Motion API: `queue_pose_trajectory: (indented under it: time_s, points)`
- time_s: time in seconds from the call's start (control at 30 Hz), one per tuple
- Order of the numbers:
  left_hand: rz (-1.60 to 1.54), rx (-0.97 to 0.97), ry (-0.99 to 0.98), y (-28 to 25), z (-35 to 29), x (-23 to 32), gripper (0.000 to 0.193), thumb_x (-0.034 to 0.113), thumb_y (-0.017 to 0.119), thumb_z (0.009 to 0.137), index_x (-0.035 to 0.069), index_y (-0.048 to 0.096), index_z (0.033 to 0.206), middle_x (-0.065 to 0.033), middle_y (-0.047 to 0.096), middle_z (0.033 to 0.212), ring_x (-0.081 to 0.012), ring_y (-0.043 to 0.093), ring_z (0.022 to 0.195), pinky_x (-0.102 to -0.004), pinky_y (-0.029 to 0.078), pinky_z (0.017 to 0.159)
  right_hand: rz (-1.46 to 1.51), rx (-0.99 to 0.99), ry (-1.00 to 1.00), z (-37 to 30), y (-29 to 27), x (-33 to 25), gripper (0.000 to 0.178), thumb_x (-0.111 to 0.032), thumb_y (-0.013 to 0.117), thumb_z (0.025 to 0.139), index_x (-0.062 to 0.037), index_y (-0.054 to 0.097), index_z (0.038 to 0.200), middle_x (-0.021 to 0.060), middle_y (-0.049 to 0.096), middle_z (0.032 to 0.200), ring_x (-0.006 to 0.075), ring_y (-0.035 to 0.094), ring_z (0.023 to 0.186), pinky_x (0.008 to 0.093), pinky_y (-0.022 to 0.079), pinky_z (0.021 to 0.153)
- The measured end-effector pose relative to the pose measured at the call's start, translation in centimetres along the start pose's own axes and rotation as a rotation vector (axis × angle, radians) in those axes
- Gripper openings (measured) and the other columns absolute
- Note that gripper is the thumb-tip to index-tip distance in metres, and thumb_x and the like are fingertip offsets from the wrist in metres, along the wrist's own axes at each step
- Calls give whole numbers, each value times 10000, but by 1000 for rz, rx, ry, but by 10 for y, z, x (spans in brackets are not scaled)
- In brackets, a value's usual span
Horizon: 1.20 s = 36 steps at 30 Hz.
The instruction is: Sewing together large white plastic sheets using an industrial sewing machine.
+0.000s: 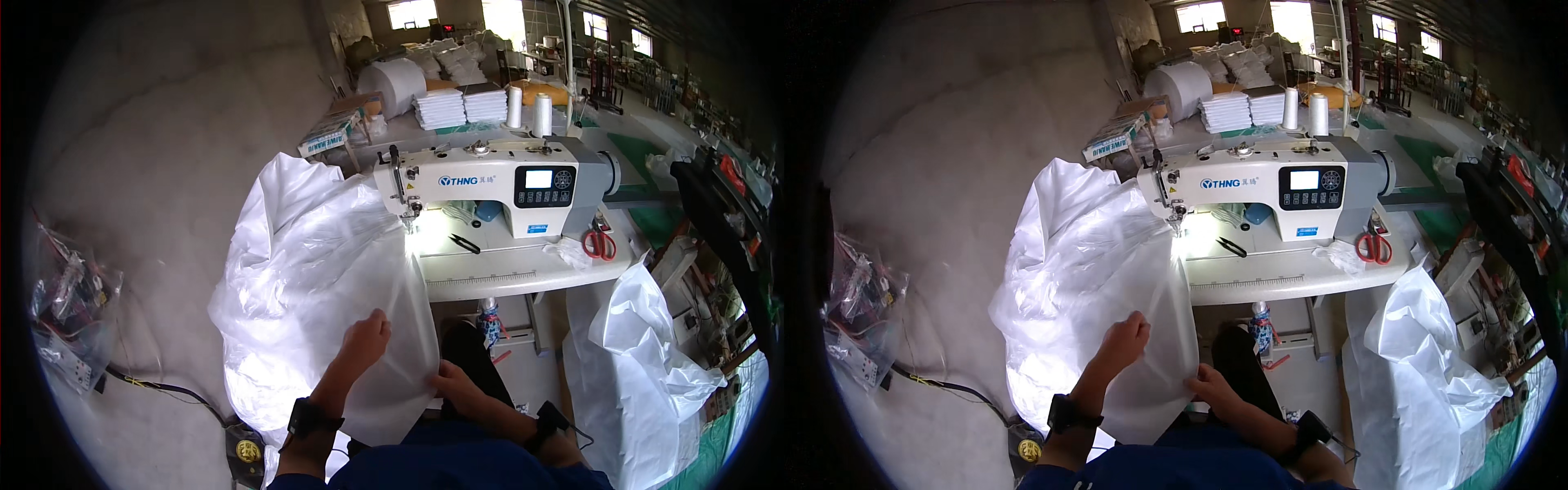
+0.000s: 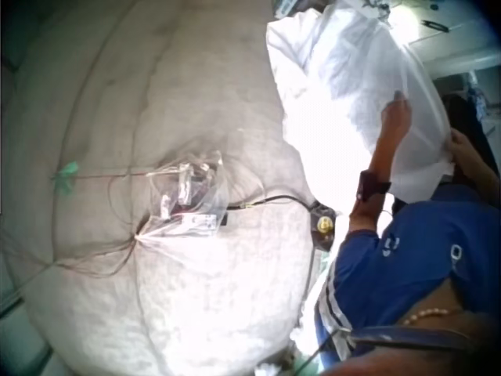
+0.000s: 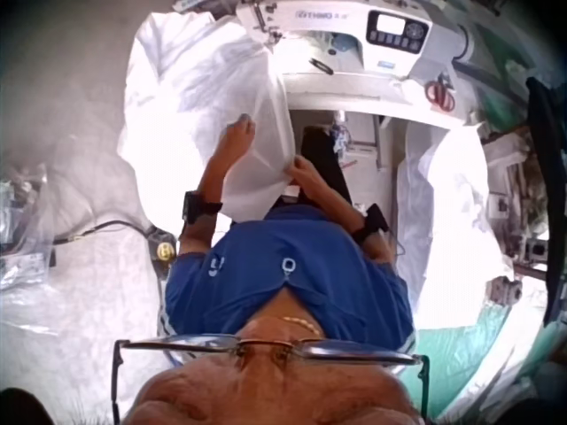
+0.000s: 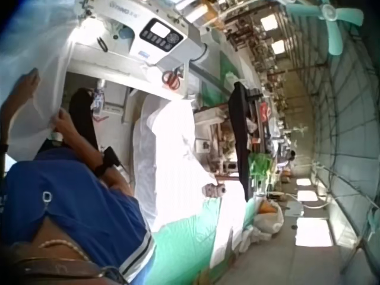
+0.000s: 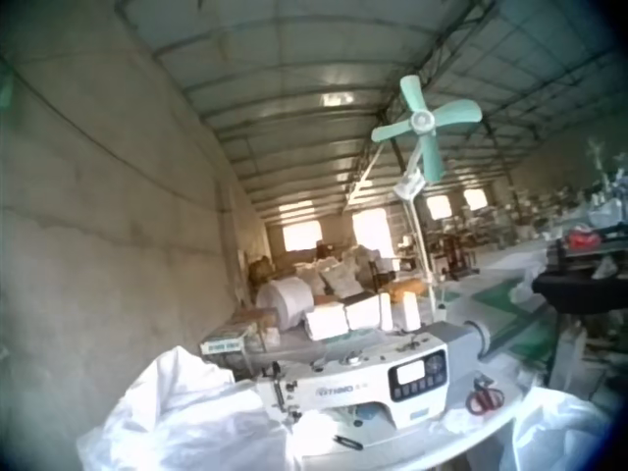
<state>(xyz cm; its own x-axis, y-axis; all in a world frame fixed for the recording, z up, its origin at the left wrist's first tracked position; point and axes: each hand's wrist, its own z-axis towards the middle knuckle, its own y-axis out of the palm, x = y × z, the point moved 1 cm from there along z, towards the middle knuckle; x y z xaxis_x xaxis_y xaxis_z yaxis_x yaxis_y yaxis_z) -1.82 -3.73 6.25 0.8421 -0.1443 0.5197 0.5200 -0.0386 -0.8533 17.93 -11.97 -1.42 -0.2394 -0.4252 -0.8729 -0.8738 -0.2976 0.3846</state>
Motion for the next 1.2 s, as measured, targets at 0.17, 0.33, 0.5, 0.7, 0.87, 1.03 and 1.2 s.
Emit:
queue_pose_trajectory:
  time_s: [0.17, 0.33, 0.5, 0.7, 0.87, 1.03, 1.2]
  points:
    - [-384, -436, -40, 29, -82, 51, 184, 192, 555, 878, 17, 525, 926, -158, 592, 623, -305, 602, 515, -415, 482, 495, 163, -58, -92, 21, -3, 12, 363, -77, 563, 834, 8, 508, 1183, 113, 587, 1084, 210, 605, 977, 337, 498, 849]
    - [199, -168, 213, -2, -116, 61, 223, 266, 596, 838, 45, 595, 815, -160, 633, 671, -308, 633, 584, -437, 509, 582, 392, -157, 159, 7, -4, 6, 321, -48, 587, 820, 1, 555, 1135, 112, 611, 1073, 229, 619, 980, 350, 510, 852]
    - [324, -101, 631, -15, -118, 83, 100, 188, 624, 784, 90, 608, 780, -68, 602, 813, -258, 625, 781, -414, 497, 675, 43, -292, 214, -6, 4, -2, 304, -53, 559, 840, 5, 553, 1138, 112, 609, 1064, 232, 611, 988, 351, 493, 887]
    - [206, -135, 689, 5, -118, 75, 162, 162, 635, 798, 24, 610, 880, -115, 624, 936, -291, 621, 893, -424, 507, 766, 174, -318, 146, -29, 14, 9, 375, -122, 560, 872, 12, 482, 1213, 136, 570, 1139, 212, 585, 1016, 333, 476, 878]
    - [262, -104, 741, 29, -134, 57, 104, 132, 601, 790, 33, 589, 819, -95, 586, 815, -263, 613, 786, -370, 480, 721, 682, -277, 270, -24, 17, -7, 343, -153, 561, 897, -22, 489, 1206, 99, 577, 1101, 167, 581, 970, 313, 486, 841]
    - [171, -134, 766, 21, -138, 64, 115, 122, 577, 818, 11, 604, 826, -117, 614, 834, -244, 631, 762, -359, 492, 685, -288, 128, -112, 1, 20, 6, 327, -168, 463, 919, -2, 489, 1200, 121, 607, 1024, 176, 591, 913, 323, 478, 832]
    - [-678, -378, 71, 19, -150, 2, 225, 174, 567, 880, -4, 643, 766, -112, 656, 811, -161, 598, 703, -309, 483, 674, -545, 245, -295, -11, 15, 15, 428, -111, 412, 907, -6, 380, 1321, 213, 618, 991, 262, 616, 971, 345, 472, 840]
